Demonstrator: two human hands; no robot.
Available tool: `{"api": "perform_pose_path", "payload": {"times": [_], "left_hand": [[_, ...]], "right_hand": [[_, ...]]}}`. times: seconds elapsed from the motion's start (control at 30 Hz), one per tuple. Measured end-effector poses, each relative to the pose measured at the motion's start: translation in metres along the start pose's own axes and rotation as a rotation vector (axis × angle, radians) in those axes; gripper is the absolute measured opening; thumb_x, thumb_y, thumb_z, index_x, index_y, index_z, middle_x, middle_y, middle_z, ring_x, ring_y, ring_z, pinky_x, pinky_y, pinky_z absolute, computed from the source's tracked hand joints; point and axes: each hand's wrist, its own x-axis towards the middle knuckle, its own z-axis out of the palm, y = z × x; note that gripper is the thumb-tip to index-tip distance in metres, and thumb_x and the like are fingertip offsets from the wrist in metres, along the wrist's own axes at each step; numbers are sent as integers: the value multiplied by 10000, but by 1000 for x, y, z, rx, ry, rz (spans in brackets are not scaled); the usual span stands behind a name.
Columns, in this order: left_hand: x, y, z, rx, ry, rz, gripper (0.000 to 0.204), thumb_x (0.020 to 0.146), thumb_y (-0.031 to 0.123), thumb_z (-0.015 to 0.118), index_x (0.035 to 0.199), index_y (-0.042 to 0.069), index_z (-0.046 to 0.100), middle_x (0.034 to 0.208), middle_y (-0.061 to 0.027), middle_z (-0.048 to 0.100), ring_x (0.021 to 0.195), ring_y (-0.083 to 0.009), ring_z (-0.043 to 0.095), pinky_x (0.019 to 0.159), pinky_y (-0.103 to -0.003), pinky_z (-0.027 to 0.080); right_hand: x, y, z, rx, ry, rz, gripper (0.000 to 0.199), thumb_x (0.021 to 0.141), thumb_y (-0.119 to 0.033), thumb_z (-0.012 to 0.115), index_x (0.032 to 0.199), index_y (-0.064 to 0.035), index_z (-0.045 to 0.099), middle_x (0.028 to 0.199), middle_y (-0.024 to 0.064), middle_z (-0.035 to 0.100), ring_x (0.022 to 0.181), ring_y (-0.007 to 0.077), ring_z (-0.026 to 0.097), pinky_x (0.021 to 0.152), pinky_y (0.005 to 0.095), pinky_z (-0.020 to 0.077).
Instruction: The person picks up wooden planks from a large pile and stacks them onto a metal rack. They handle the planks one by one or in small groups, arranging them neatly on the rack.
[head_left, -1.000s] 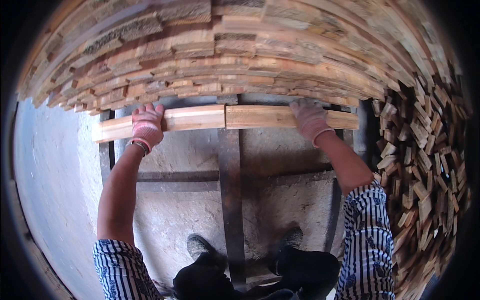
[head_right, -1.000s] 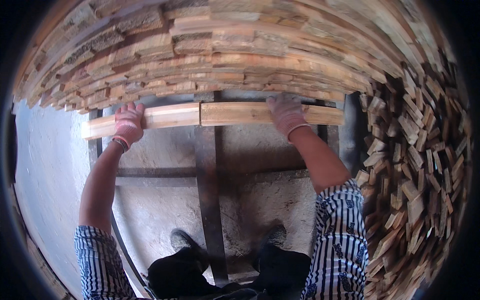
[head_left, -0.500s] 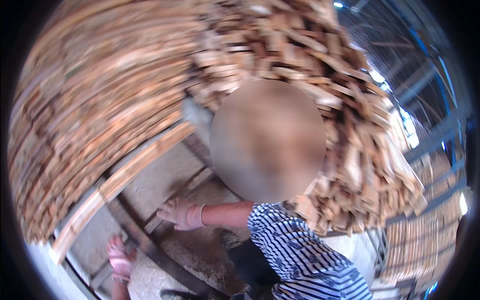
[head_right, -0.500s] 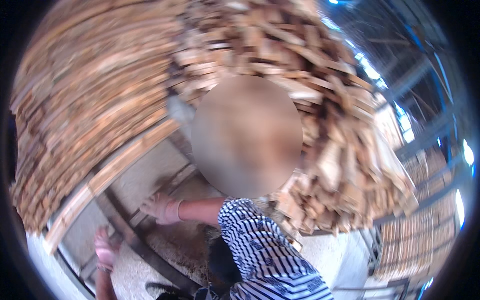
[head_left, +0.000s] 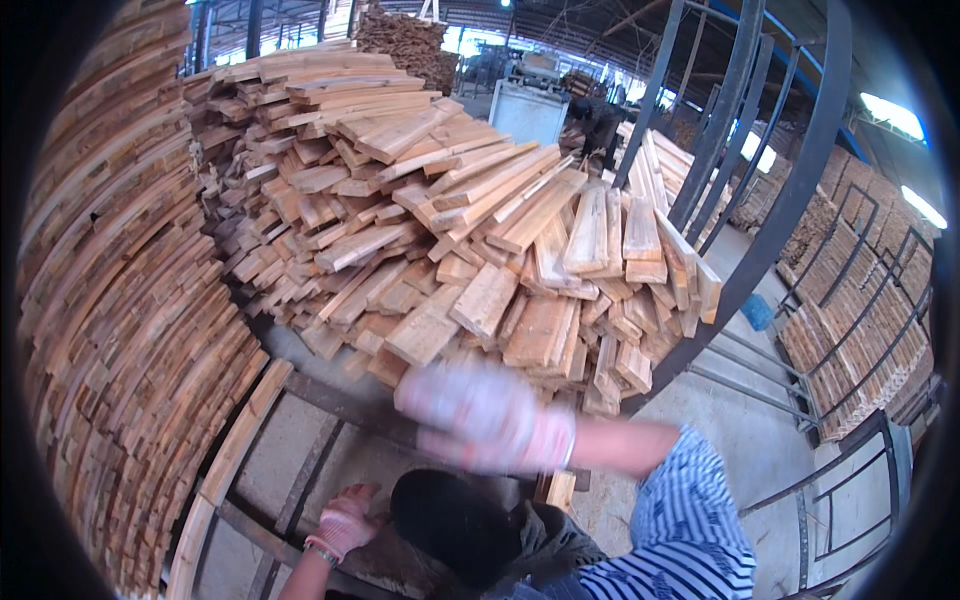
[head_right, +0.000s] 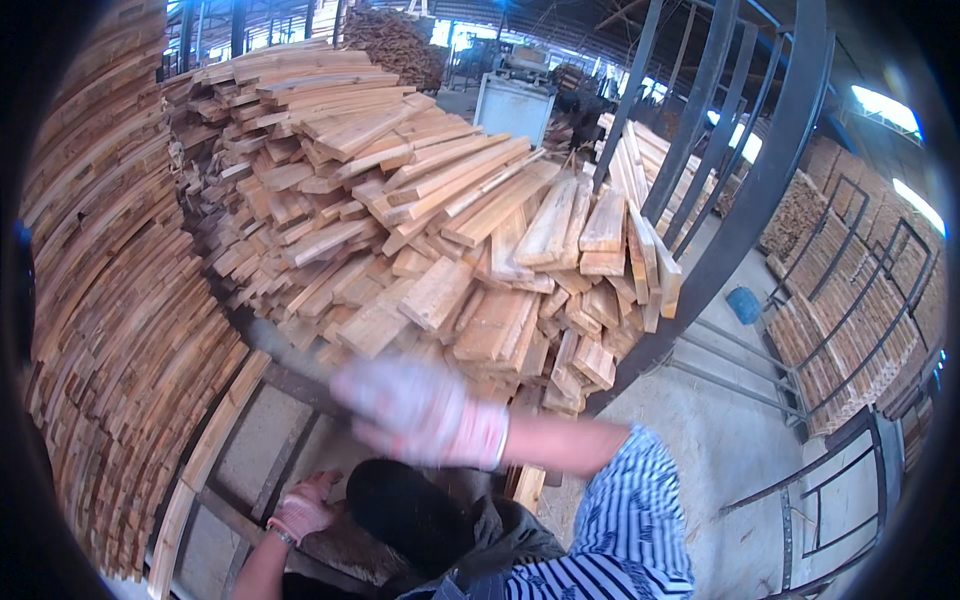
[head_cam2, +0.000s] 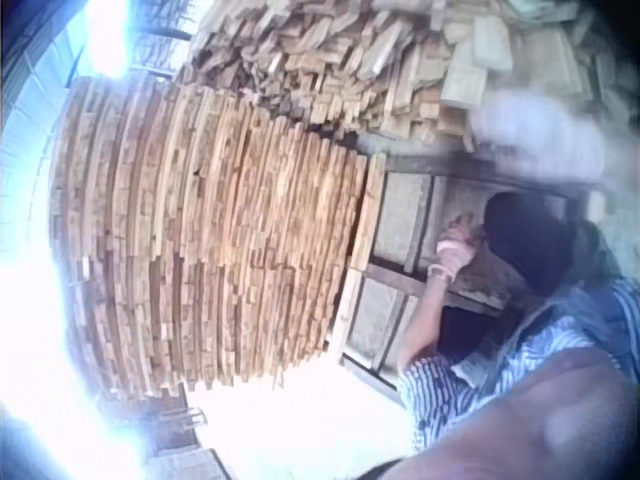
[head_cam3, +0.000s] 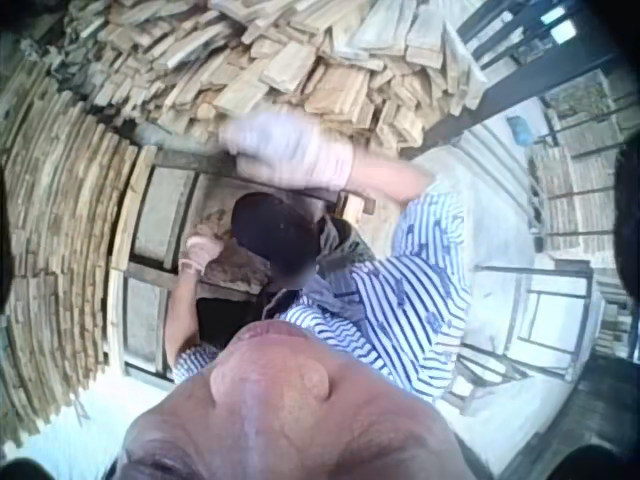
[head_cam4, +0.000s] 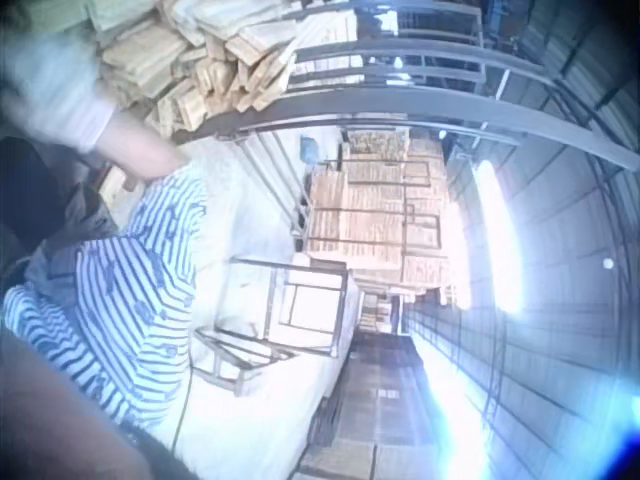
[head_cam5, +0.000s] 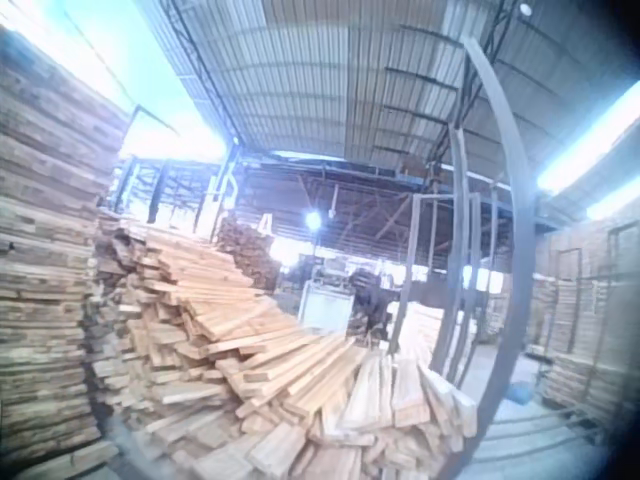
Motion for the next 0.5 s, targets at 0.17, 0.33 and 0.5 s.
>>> {"api": "perform_pose_path", "payload": {"times": [0.17, 0.33, 0.5], "left_hand": [[-31, 5, 46, 310, -561, -29, 606, 887, 577, 622, 1249, 93, 653, 1200, -202, 685, 1160, -364, 642, 1003, -453, 498], [-52, 11, 45, 295, -551, -79, 705, 898, 620, 581, 1342, 73, 599, 1316, -190, 647, 1206, -359, 630, 1014, -456, 503], [-88, -40, 72, 291, -608, -230, 742, 892, 674, 561, 1357, 97, 600, 1336, -185, 637, 1252, -357, 599, 1055, -444, 473]], "right_hand": [[70, 152, -68, -748, -137, 167, 815, 789, -270, 767, 1483, -45, 402, 1361, 176, 521, 1258, 356, 526, 1055, 441, 420], [94, 209, -59, -579, -486, 249, 905, 744, -312, 833, 1512, -99, 406, 1411, 161, 502, 1306, 352, 507, 1104, 430, 388], [97, 206, -46, -371, -450, 244, 763, 719, -268, 828, 1396, -119, 509, 1332, 156, 532, 1222, 348, 547, 1034, 434, 457]]}}
